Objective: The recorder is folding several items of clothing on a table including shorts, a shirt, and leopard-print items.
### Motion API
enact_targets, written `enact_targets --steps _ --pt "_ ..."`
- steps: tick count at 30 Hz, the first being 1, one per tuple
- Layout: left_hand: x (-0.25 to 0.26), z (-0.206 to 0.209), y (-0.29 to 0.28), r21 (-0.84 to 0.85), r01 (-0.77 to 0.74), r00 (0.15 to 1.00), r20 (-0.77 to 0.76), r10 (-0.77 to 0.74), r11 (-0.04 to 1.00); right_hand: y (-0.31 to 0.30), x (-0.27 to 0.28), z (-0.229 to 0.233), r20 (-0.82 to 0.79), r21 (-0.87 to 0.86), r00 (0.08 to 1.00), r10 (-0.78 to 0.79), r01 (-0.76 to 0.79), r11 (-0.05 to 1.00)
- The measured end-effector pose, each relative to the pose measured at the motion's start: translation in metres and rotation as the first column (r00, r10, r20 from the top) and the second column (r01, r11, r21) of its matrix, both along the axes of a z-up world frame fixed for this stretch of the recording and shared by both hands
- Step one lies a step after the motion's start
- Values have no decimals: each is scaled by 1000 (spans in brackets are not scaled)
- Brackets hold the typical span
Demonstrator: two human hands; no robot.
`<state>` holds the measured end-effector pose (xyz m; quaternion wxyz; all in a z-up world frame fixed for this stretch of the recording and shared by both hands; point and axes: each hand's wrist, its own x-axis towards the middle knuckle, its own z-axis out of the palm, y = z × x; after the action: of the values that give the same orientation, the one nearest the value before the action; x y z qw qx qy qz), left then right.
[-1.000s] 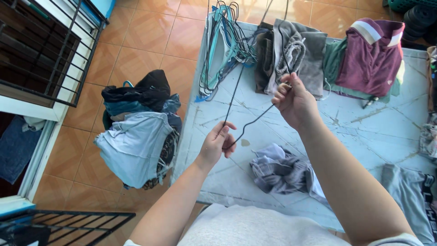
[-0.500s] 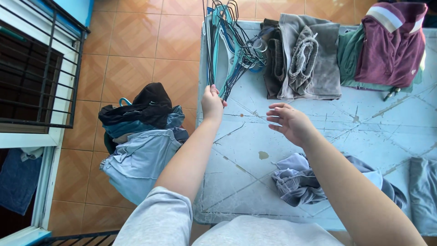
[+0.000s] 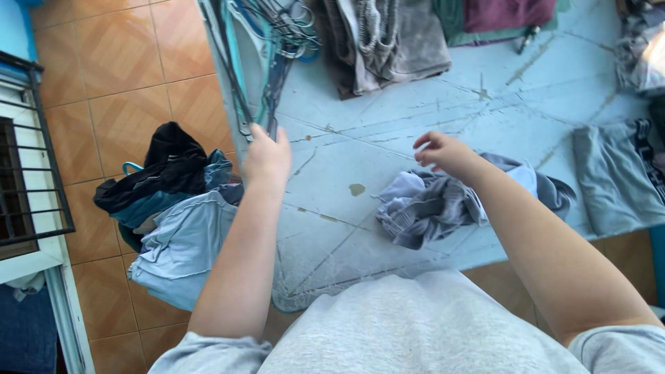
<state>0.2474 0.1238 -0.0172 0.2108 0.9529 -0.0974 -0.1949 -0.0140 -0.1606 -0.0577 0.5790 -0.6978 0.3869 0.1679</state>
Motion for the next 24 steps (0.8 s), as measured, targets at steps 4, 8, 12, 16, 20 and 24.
enact_targets --steps 4,8,12,16,20,24 --pt "-109 -35 -23 -107 266 944 -173 -281 958 -10 -62 -41 -299 -292 812 501 -577 763" --pt "-218 -47 -49 -398 580 730 -133 -670 711 8 -84 14 -587 -299 697 412 -660 689" --pt "-268 -116 -67 -189 674 736 87 -672 714 -11 -123 2 -585 -313 658 475 -723 616" --pt "-270 -110 -93 -220 431 883 -96 -459 875 -27 -179 -32 -605 -391 653 456 -742 544" --pt "-273 -45 -120 -471 -226 555 -782 -285 853 -25 -200 1 -283 -679 881 380 -464 569" --pt "-287 58 -138 -524 -407 241 -852 -466 748 -47 -210 -40 262 -670 904 338 -82 738"
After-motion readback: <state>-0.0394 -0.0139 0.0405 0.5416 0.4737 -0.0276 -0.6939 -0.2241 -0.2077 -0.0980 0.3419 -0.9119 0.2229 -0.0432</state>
